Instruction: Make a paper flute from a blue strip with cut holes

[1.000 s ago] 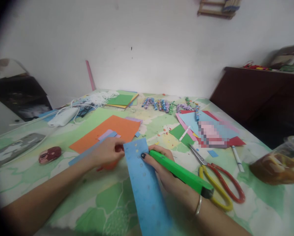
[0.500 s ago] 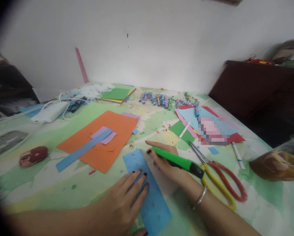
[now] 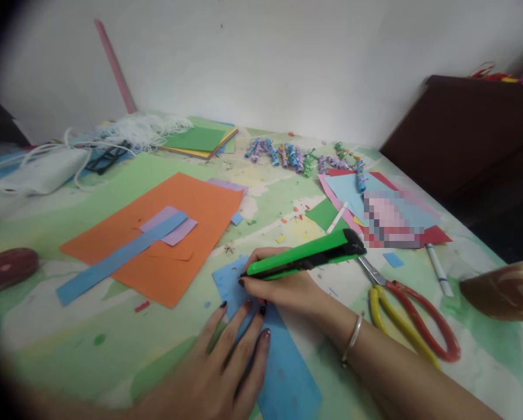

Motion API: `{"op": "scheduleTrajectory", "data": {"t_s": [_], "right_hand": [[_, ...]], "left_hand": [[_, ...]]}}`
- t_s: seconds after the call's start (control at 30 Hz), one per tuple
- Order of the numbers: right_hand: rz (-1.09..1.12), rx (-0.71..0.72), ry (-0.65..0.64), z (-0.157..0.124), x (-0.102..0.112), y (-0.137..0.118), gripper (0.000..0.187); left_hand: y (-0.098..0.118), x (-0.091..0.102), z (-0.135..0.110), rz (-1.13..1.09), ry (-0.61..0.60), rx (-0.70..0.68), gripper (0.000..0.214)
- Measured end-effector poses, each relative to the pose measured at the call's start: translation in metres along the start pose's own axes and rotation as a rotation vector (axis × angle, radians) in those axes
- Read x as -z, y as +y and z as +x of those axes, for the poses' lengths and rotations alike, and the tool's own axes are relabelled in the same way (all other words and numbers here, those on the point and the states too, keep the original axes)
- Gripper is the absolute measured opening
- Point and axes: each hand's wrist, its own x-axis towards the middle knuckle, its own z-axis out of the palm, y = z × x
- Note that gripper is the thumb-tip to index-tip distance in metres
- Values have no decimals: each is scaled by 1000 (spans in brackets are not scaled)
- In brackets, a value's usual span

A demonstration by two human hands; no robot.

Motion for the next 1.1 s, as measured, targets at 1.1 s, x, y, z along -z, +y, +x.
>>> {"op": "scheduleTrajectory", "data": {"t_s": [1.1], "right_hand": [[-428, 81, 33, -1, -1, 1, 4]], "left_hand": [[-3, 13, 1, 212, -139, -7, 38]]}}
